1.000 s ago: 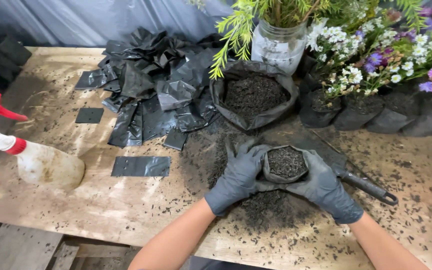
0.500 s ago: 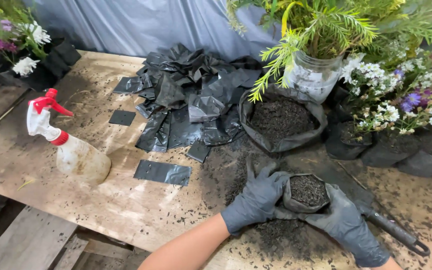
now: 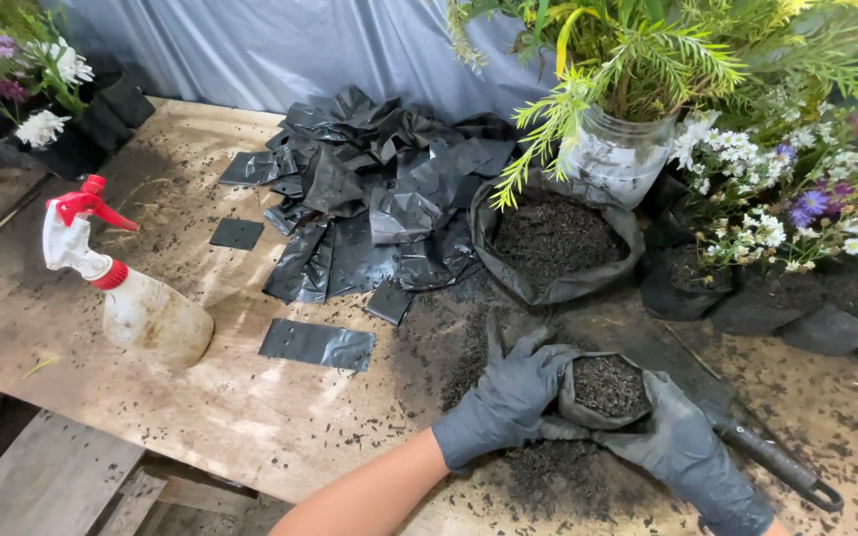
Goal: Preparing nursery bags by filling them with soil, packing it down, and using a stick to create holes for planting.
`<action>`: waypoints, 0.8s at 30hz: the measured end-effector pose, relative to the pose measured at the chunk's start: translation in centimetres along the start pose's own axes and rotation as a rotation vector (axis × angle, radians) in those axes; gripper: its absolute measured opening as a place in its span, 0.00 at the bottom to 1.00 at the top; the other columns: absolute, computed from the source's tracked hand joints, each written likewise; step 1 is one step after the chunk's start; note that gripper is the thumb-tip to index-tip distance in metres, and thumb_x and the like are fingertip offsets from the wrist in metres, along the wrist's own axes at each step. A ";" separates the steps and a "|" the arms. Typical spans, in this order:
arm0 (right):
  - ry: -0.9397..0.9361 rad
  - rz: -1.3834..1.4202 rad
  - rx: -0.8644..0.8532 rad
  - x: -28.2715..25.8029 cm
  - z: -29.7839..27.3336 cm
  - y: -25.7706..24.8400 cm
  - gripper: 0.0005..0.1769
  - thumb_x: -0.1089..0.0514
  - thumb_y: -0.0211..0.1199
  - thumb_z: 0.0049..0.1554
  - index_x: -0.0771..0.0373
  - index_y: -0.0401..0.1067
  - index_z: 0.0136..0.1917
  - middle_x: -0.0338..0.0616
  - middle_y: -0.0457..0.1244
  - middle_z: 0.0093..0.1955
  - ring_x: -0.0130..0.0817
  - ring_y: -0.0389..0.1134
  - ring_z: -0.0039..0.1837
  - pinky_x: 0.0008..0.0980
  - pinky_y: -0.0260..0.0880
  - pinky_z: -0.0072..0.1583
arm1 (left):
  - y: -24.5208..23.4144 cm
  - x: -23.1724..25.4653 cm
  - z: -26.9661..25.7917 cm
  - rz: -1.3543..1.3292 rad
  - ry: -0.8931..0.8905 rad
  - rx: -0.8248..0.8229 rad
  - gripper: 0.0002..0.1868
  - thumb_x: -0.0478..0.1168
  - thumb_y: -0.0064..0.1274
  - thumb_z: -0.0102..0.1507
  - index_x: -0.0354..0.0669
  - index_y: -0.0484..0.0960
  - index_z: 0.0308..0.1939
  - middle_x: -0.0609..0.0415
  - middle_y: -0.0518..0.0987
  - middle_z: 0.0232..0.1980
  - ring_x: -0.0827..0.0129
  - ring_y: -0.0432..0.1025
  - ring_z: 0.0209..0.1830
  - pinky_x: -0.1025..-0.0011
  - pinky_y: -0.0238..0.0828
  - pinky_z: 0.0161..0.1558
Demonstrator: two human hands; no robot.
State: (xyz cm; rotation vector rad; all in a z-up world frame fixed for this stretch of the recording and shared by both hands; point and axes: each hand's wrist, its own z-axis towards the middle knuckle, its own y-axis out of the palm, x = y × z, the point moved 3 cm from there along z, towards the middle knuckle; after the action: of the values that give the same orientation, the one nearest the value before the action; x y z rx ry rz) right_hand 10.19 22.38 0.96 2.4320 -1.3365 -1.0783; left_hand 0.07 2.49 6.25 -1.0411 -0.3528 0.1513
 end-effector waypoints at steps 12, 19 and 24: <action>-1.370 -1.319 -0.002 -1.5 -4.1 2.2 0.44 0.46 0.80 0.37 0.63 0.71 0.64 0.52 0.66 0.59 0.50 0.69 0.61 0.45 0.71 0.65 | 0.5 0.3 0.0 -0.074 -0.002 -0.028 0.50 0.69 0.58 0.55 0.43 0.64 0.70 0.50 0.71 0.68 0.53 0.61 0.73 0.16 0.31 0.65; -1.324 -1.179 -0.275 -0.2 -2.5 1.8 0.54 0.46 0.79 0.43 0.68 0.58 0.74 0.56 0.61 0.70 0.50 0.64 0.72 0.46 0.63 0.74 | 2.8 -0.8 -0.3 -0.100 -0.075 -0.158 0.60 0.77 0.58 0.51 0.47 0.56 0.76 0.54 0.69 0.73 0.49 0.59 0.74 0.17 0.20 0.66; -1.120 -1.168 -0.165 -0.7 -3.7 2.3 0.55 0.44 0.81 0.41 0.63 0.60 0.74 0.53 0.62 0.70 0.49 0.65 0.72 0.46 0.65 0.73 | 2.8 -0.9 -0.6 -0.155 0.017 -0.053 0.55 0.72 0.58 0.56 0.43 0.59 0.76 0.48 0.71 0.69 0.48 0.62 0.73 0.21 0.17 0.68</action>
State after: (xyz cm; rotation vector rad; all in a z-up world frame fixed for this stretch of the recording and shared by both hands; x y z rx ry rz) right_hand 10.89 20.88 5.05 2.3742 0.4032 -2.8642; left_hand -0.44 3.16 3.34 -1.0625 -0.4228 -0.0061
